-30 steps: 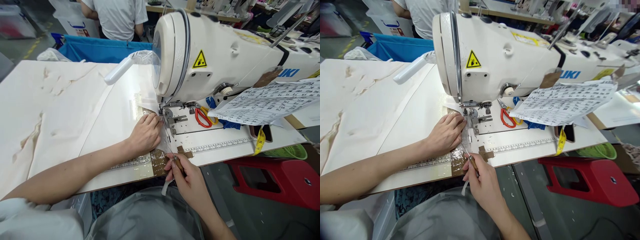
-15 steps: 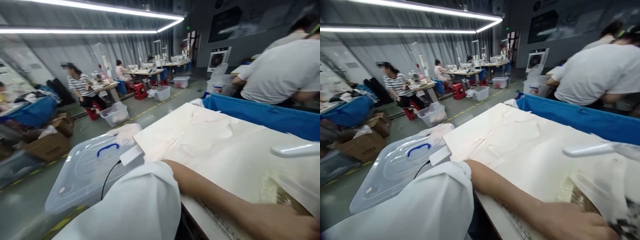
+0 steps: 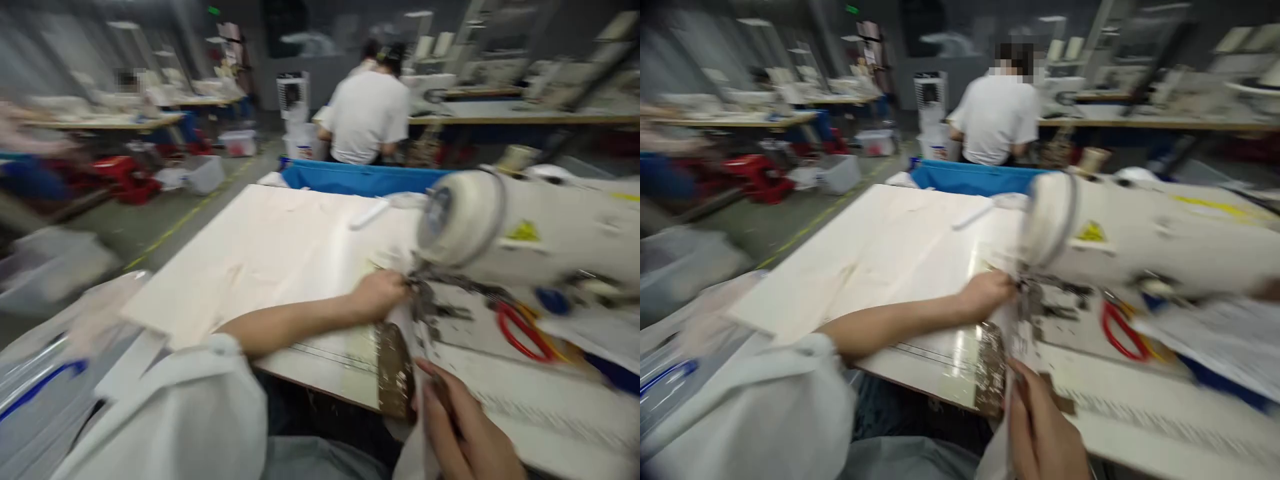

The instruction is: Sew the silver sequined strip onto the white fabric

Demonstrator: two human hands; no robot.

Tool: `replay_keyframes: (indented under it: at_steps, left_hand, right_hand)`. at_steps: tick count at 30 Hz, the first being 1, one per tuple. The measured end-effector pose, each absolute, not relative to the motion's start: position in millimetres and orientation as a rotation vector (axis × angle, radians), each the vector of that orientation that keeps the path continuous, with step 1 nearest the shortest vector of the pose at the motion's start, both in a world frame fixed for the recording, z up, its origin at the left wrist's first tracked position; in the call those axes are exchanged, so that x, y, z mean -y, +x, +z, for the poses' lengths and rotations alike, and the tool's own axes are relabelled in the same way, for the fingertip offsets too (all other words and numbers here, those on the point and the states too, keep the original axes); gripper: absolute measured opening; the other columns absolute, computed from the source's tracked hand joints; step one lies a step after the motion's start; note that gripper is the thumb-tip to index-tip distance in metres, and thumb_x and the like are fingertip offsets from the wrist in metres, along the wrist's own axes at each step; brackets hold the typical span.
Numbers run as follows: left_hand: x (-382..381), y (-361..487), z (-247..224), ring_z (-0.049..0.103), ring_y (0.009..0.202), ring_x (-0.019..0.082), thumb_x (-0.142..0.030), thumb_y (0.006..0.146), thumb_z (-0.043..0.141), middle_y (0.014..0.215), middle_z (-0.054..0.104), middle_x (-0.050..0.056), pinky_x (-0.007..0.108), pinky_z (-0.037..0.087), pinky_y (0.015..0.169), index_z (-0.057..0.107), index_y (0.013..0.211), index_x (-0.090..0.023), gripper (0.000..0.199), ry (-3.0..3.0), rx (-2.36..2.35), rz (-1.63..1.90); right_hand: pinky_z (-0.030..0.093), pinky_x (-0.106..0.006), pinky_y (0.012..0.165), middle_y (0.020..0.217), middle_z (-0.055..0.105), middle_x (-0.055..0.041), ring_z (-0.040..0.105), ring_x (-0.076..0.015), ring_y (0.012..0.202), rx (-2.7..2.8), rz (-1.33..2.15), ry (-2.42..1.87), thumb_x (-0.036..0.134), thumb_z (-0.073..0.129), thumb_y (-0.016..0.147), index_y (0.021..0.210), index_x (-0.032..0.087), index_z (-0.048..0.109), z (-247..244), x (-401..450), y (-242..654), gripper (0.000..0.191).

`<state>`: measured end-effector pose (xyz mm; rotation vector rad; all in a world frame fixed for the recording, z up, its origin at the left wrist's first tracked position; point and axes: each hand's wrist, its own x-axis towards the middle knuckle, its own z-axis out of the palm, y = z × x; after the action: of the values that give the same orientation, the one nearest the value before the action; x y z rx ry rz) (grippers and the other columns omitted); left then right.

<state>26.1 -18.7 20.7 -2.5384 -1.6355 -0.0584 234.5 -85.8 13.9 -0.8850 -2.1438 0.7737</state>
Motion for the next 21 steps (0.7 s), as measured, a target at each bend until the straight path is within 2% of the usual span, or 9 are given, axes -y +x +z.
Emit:
replay_keyframes:
  at_steps: [1,3,6,9,14,21]
  left_hand:
    - [14.4,22.3,14.4,0.058,0.098,0.02,-0.02,0.098,0.051,0.103,0.064,0.011,0.031,0.053,0.083,0.067,0.104,-0.013,0.018,-2.54,1.708,-0.3]
    - [6.9,15.9,4.9,0.059,0.094,0.019,-0.017,0.095,0.055,0.097,0.064,0.009,0.033,0.054,0.084,0.067,0.094,-0.013,0.012,-2.607,1.706,-0.693]
    - [5.2,8.8,3.1,0.06,0.093,0.018,-0.016,0.094,0.055,0.095,0.065,0.008,0.033,0.053,0.083,0.065,0.087,-0.014,0.012,-2.717,1.643,-0.995]
    - [8.5,5.3,7.8,0.061,0.091,0.019,-0.02,0.095,0.055,0.094,0.065,0.007,0.034,0.053,0.08,0.065,0.085,-0.016,0.015,-2.753,1.618,-1.094]
    - [6.1,3.2,8.2,0.062,0.086,0.018,-0.027,0.095,0.057,0.092,0.067,0.006,0.031,0.053,0.073,0.067,0.084,-0.017,0.018,-2.778,1.529,-1.211]
    - [4.0,2.3,9.1,0.063,0.086,0.018,-0.028,0.094,0.058,0.092,0.068,0.005,0.031,0.052,0.074,0.068,0.084,-0.018,0.017,-2.792,1.573,-1.229]
  right_hand:
    - [0.053,-0.027,0.057,0.101,0.071,-0.0108,0.071,-0.0238,0.078,2.164,0.642,-0.956,0.04,0.041,0.104,0.121,0.02,0.058,14.6,99.0,240.8,0.031]
    - [0.05,-0.028,0.055,0.102,0.072,-0.0125,0.071,-0.0235,0.072,2.225,0.427,-1.071,0.03,0.034,0.105,0.124,0.016,0.054,16.5,108.3,239.4,0.031]
    - [0.041,-0.028,0.043,0.083,0.072,-0.0114,0.067,-0.0229,0.056,2.186,0.279,-1.23,0.029,0.032,0.106,0.118,0.009,0.054,16.4,95.1,229.3,0.032]
    - [0.038,-0.029,0.043,0.077,0.071,-0.0105,0.064,-0.0228,0.053,2.171,0.238,-1.292,0.025,0.031,0.104,0.118,0.007,0.054,13.0,82.3,222.4,0.032]
    - [0.039,-0.028,0.048,0.093,0.072,-0.0079,0.066,-0.0194,0.066,2.158,0.173,-1.283,0.016,0.034,0.102,0.119,0.011,0.058,9.2,74.4,215.8,0.031]
    - [0.037,-0.028,0.051,0.095,0.072,-0.0058,0.067,-0.0165,0.069,2.108,0.173,-1.21,0.016,0.037,0.102,0.12,0.01,0.062,6.8,66.8,213.5,0.031]
